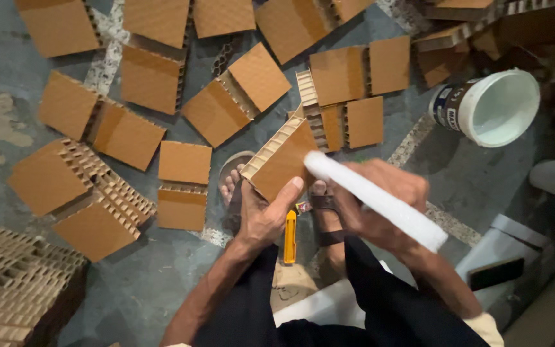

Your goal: The person applies glue to the edges of small cardboard pieces using a white tube and joins them together. They then secure the glued cardboard structures with rubber bands, repeating the process to build a larger assembly.

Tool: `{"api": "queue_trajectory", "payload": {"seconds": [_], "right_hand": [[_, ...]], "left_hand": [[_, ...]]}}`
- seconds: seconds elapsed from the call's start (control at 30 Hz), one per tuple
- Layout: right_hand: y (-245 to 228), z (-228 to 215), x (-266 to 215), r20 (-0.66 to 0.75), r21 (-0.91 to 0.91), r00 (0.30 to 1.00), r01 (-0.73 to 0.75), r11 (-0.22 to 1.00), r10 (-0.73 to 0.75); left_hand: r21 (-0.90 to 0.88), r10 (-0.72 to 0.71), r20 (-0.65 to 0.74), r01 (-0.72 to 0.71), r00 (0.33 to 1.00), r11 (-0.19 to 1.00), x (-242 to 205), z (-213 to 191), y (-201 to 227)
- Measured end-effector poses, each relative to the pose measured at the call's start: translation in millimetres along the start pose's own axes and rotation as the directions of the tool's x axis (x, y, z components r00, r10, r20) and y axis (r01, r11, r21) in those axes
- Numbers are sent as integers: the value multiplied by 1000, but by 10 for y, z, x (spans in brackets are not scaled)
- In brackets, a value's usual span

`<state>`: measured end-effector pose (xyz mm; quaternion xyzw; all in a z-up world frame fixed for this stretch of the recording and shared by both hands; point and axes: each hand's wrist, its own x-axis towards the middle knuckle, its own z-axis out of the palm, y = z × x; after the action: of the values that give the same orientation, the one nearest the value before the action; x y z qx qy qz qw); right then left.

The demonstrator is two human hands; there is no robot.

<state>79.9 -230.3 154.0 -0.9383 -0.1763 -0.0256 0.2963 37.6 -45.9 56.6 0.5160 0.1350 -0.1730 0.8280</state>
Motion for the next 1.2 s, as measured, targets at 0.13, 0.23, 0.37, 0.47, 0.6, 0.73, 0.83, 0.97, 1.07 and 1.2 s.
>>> {"api": "queue_trajectory", "payload": {"seconds": [0.13,0.23,0.37,0.47,0.6,0.73,0.83,0.97,1.07,1.2], "right_hand": [[-59,-43,-195,59,67,997,-63,996,59],[-46,-148,-156,57,76,995,-91,993,87],[-7,-280,71,-77,56,997,-15,998,19],[57,-175,241,-86,47,996,23,999,-19],[134,-101,99,40,-36,998,47,998,-45],[125,-16,-252,8,-148,999,46,988,-45],[206,-189,-570,52,110,961,-274,955,270],[291,-481,-1144,-265,265,748,-551,792,609],[631,-575,-1428,-452,406,645,-466,786,616],[895,-619,-1688,-554,501,581,-338,797,595]], "left_hand": [[20,-46,-18,47,999,999,-8,-19,31],[10,-25,1,25,1000,1000,5,-1,87],[37,-19,33,18,999,999,5,34,130],[-28,-31,10,31,999,999,-7,79,141],[-30,-28,9,28,1000,999,-43,3,166],[95,-51,-72,58,996,994,-35,-66,134],[113,-37,-15,38,999,993,12,-61,76],[74,-146,43,142,988,987,253,56,-108],[78,-374,190,366,908,927,486,324,-292],[136,-195,498,146,845,980,668,824,-700]]}}
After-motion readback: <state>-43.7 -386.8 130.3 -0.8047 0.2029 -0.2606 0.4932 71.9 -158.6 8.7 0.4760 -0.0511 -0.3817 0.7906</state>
